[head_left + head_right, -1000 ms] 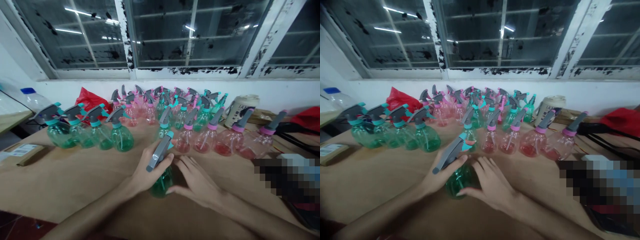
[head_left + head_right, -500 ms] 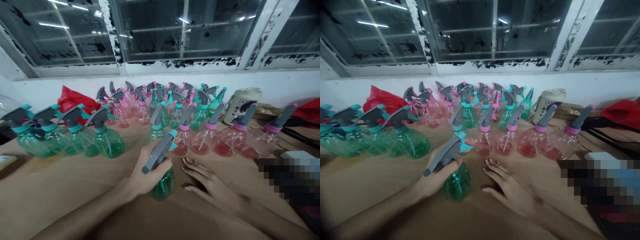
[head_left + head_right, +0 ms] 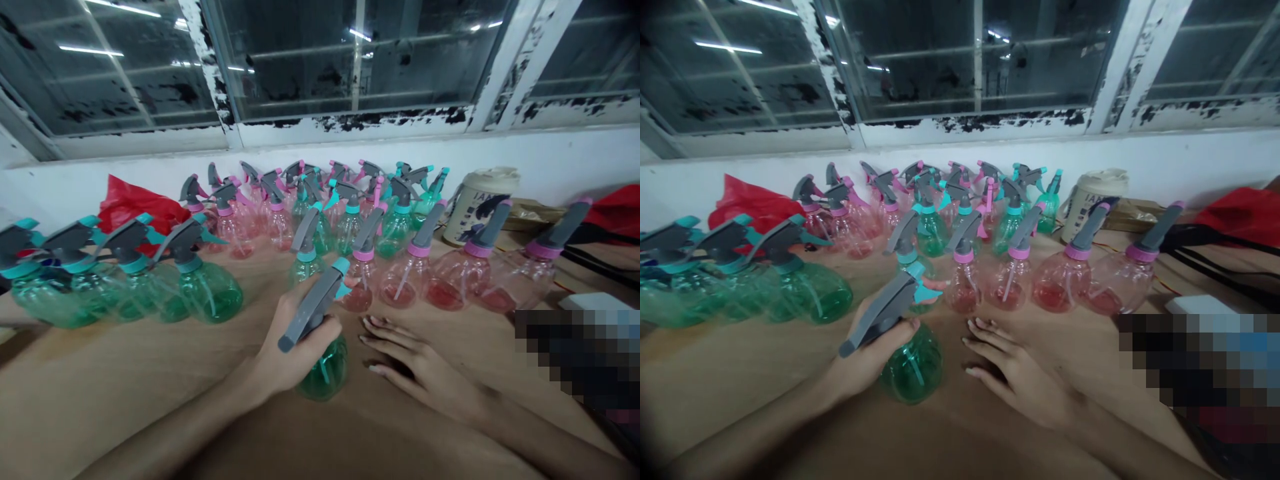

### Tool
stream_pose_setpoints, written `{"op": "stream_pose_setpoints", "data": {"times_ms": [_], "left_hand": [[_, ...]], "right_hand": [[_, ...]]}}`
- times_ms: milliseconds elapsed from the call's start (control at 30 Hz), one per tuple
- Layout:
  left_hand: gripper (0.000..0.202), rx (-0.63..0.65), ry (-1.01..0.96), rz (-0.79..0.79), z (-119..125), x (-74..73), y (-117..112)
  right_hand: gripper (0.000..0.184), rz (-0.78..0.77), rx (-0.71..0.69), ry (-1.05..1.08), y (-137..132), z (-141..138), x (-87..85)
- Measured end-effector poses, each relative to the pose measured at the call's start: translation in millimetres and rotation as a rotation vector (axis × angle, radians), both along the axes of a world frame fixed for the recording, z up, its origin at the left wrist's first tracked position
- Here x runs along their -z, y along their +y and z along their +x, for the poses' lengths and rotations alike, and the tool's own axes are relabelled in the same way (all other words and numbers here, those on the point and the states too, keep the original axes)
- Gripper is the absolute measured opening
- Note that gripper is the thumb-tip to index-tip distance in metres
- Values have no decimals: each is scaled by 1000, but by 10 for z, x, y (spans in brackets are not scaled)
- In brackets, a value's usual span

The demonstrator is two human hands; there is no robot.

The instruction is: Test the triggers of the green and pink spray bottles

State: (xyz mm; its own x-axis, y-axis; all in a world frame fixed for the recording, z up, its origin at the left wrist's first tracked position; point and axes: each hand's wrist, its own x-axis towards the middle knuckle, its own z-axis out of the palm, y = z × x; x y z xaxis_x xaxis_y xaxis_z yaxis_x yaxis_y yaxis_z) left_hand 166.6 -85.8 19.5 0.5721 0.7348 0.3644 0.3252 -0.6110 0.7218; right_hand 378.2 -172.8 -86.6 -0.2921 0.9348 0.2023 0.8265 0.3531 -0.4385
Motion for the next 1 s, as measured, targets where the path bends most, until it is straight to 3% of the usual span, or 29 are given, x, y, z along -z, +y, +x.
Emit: {"op": "stream_pose_setpoints", "data": {"times_ms": [167,467,700,1000], "left_hand": [[4,4,-56,-47,6,-18,34],[9,-82,-40,-21,25,-108,-91],[11,55,-59,-49,24,-41,23],[9,-1,-85,-76,35,-11,-26]], "right_hand": [[43,9,15,34,-13,1,7],[43,8,15,2,-20,-2,13],[44,-6,14,-26,-20,-4,-7],[43,-3,11,4,-13,-3,-5]]}}
